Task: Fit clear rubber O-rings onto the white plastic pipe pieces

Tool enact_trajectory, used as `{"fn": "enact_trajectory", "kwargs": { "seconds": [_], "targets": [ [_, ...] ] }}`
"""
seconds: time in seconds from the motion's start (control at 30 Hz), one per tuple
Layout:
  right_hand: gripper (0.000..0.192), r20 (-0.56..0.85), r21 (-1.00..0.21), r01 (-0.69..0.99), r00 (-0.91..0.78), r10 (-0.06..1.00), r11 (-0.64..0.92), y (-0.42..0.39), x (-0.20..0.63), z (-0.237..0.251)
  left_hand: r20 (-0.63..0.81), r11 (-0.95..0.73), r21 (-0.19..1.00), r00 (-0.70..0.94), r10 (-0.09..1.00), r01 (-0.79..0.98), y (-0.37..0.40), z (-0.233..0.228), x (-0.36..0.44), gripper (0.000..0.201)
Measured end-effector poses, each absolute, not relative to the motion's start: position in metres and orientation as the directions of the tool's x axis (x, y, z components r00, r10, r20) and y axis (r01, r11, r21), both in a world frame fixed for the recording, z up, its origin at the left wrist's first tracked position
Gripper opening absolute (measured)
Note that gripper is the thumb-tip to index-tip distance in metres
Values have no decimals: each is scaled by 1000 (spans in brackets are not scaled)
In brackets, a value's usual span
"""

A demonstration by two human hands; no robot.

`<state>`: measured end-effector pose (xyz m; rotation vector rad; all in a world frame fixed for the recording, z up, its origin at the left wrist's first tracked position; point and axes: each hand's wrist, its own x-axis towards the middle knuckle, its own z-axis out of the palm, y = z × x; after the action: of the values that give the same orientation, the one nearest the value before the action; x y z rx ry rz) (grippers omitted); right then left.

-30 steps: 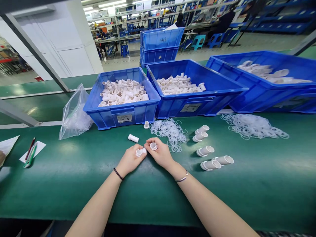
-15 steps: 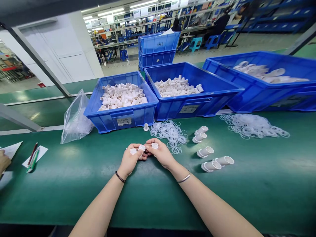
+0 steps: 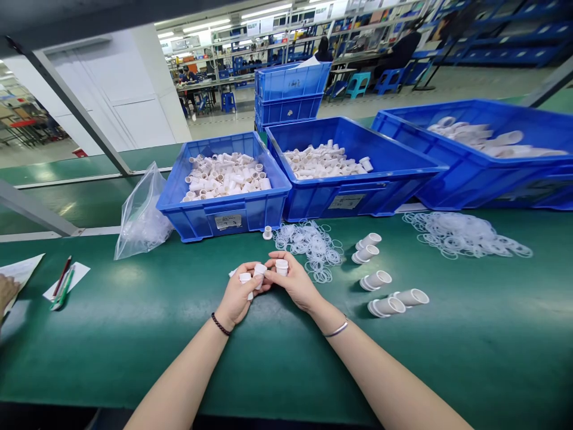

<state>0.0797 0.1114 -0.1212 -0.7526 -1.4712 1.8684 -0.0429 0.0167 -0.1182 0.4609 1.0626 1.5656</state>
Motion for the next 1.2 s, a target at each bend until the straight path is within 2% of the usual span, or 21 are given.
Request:
{"fn": "enact_trajectory", "kwargs": {
  "seconds": [0.2, 0.3, 0.37, 0.4, 0.47, 0.53, 0.57, 0.67, 0.8, 1.2],
  "targets": [
    [42, -21, -982, -138, -611, 791, -132, 107, 77, -122, -271, 54, 805, -286, 919, -590, 17, -121, -42, 42],
    [43, 25, -999, -41, -561, 828, 3, 114, 81, -122, -296, 69, 791, -281, 913, -608, 16, -120, -43, 45],
    [35, 103, -982, 92, -475, 874, 166, 127, 90, -120, -304, 76, 781, -271, 913, -620, 16, -119, -44, 46],
    [30, 177, -943, 186, -420, 890, 276, 136, 96, -118, -306, 81, 777, -262, 915, -624, 16, -119, -44, 45],
    [22, 354, -778, 407, -347, 869, 479, 153, 108, -117, -310, 93, 772, -244, 919, -629, 16, -118, -44, 43],
    [22, 466, -557, 582, -372, 803, 592, 167, 116, -119, -317, 104, 770, -235, 919, -630, 16, -118, -43, 42],
    [22, 476, -463, 635, -411, 778, 619, 171, 118, -121, -320, 107, 770, -235, 918, -629, 16, -118, -42, 42],
    [21, 431, -285, 705, -511, 744, 649, 174, 113, -127, -318, 101, 779, -251, 914, -619, 15, -119, -40, 45],
    [26, 370, -175, 759, -540, 756, 627, 171, 100, -131, -293, 106, 818, -251, 923, -566, 16, -120, -38, 51],
    [15, 420, -161, 745, -543, 728, 648, 171, 103, -132, -308, 137, 859, -285, 908, -493, 17, -121, -37, 56]
  ]
}}
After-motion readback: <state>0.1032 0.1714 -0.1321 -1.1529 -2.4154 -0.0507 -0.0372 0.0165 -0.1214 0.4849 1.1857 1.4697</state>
